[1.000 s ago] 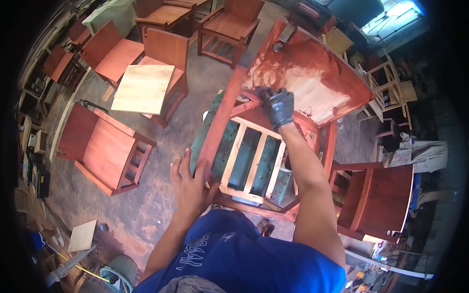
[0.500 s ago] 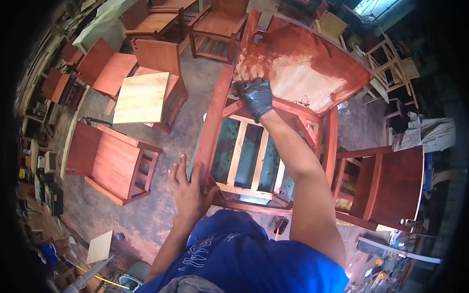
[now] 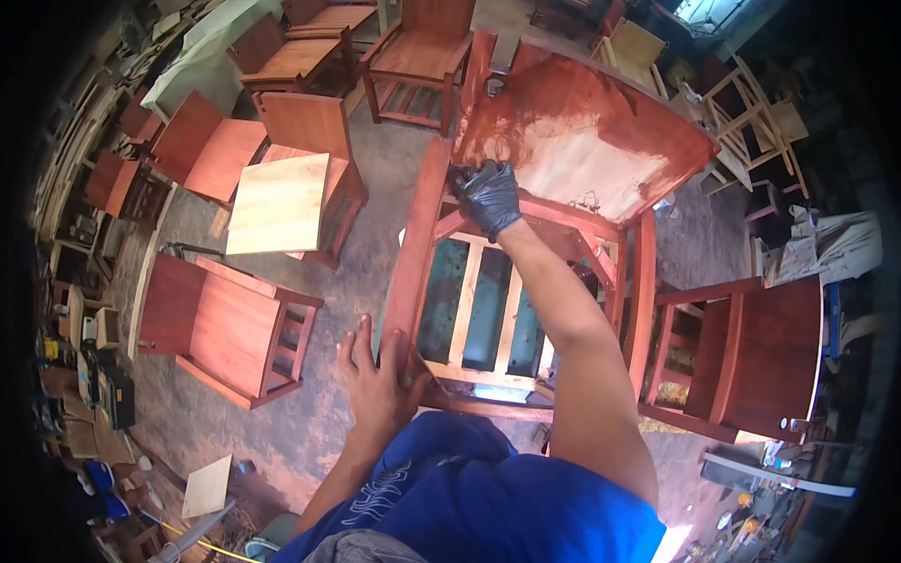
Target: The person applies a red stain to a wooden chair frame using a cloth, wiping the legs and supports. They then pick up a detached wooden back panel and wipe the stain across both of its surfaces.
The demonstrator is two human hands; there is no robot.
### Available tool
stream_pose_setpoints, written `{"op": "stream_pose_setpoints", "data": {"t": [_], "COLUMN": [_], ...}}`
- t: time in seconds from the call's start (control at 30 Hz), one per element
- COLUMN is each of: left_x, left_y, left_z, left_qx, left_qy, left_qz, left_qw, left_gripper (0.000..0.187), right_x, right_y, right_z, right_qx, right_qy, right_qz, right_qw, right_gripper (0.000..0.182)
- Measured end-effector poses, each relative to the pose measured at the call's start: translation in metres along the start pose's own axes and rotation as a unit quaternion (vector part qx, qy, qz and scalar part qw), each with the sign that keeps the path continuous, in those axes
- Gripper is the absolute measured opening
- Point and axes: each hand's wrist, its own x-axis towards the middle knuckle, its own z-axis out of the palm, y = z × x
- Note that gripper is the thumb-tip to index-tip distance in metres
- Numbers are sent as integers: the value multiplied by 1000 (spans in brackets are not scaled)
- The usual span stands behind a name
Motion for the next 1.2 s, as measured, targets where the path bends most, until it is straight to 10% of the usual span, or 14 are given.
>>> {"op": "stream_pose_setpoints", "data": {"t": [0.3,0.37,0.7,0.83,1.0,1.2], "left_x": [3,-1,-2,-2,-2,-4], "left_y": [0,-1,0,3,4,5], "left_z": [0,0,-2,-3,-2,-7], "left_qx": [-5,-11,-9,8,12,9], "left_qy": [-16,-8,-21,-23,-19,-22], "left_qz": [9,9,-2,1,6,0], "left_qw": [1000,1000,1000,1000,1000,1000], "left_gripper": [76,77,80,79,76,80], "right_x": [42,1,22,5,0,11], "right_y": [12,2,-7,-34,-24,-6], "right_z": [-17,-4,-24,-13,3,-40], "right_qx": [-42,-72,-55,-9,-115,100], "right_qy": [-17,17,-18,-300,-274,-148], "right_qz": [110,-31,5,75,-56,105], "right_qw": [993,997,998,951,953,978], "right_gripper": [19,23,23,19,19,18]}}
